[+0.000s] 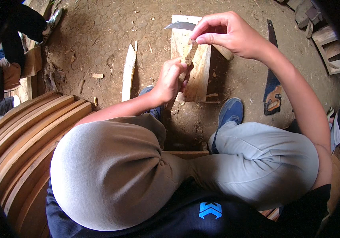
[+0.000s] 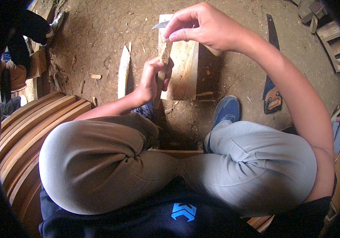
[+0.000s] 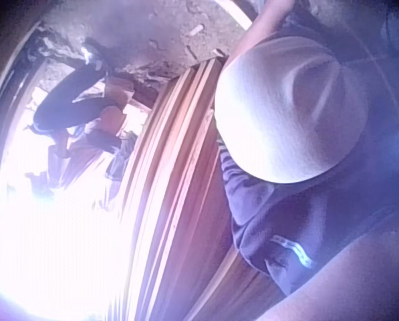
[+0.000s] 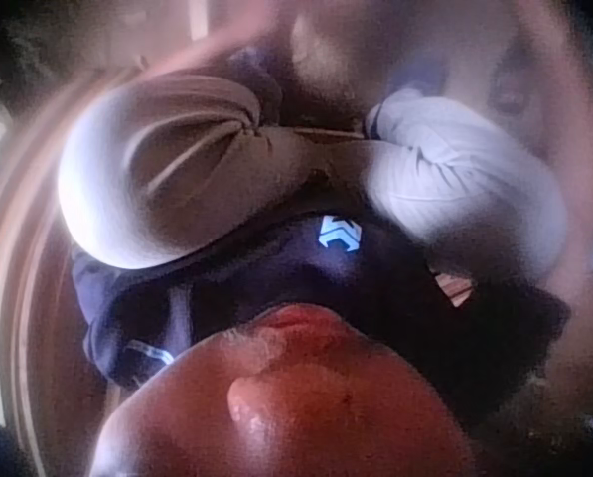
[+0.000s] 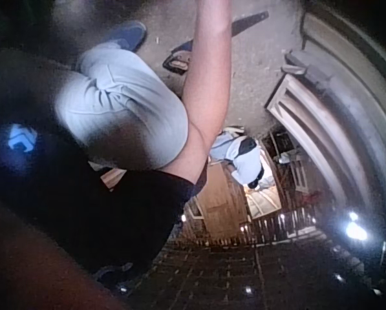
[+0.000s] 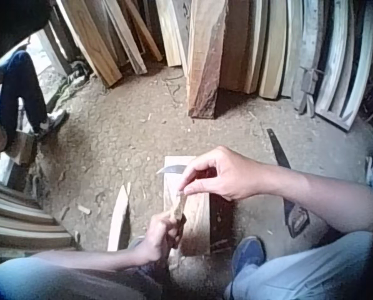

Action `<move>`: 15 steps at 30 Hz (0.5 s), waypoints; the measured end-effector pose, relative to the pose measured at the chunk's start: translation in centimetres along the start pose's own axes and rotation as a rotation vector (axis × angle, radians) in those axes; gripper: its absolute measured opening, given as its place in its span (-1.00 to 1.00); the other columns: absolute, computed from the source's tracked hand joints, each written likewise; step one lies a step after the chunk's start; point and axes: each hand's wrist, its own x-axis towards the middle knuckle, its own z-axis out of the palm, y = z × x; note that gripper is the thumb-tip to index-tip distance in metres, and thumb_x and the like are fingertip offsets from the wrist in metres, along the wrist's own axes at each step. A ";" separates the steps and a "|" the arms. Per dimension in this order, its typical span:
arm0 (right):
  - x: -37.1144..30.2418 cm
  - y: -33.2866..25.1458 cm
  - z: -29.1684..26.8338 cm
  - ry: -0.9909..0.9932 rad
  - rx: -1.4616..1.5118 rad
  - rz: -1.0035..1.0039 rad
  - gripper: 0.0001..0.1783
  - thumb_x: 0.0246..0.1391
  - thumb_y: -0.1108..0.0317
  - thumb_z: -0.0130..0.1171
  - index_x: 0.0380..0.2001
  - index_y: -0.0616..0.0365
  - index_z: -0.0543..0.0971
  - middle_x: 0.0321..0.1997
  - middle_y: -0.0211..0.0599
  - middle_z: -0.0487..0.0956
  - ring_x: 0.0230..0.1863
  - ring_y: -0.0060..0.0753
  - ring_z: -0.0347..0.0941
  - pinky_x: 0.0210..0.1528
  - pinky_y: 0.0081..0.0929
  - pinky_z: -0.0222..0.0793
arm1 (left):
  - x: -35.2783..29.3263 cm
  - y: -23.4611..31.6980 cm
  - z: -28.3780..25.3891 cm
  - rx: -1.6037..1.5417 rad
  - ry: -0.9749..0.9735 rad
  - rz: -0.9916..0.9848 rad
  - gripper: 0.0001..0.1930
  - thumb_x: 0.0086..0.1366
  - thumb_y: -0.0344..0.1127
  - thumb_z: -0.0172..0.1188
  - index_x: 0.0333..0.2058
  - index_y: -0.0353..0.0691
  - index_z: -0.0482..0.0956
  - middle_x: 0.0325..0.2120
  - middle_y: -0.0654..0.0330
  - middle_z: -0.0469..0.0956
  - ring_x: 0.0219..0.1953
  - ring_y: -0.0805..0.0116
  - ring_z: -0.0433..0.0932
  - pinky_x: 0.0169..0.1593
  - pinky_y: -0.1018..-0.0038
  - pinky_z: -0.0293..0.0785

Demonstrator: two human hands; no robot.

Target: The person sits on the ground and uses a knife to carve a small piece of wood held in the left hand. They repeatedly shave thin layers from the wood, rotate it to work different sides, and occasionally inspect the carved surface. Wood shavings accumulate on the ground and a nearby block.

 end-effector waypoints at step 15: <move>0.7 0.1 0.7 0.099 0.080 0.113 -0.82 0.09 0.44 0.23 -0.25 0.29 0.59 -0.34 -0.42 0.59 -0.28 -0.63 0.50 -0.15 -0.55 0.45 | -0.1 -3.6 -1.5 -0.035 0.039 -0.039 -0.65 0.31 -0.07 -0.09 -0.47 -0.23 0.45 -0.65 0.32 0.36 -0.61 0.48 0.35 -0.54 0.50 0.32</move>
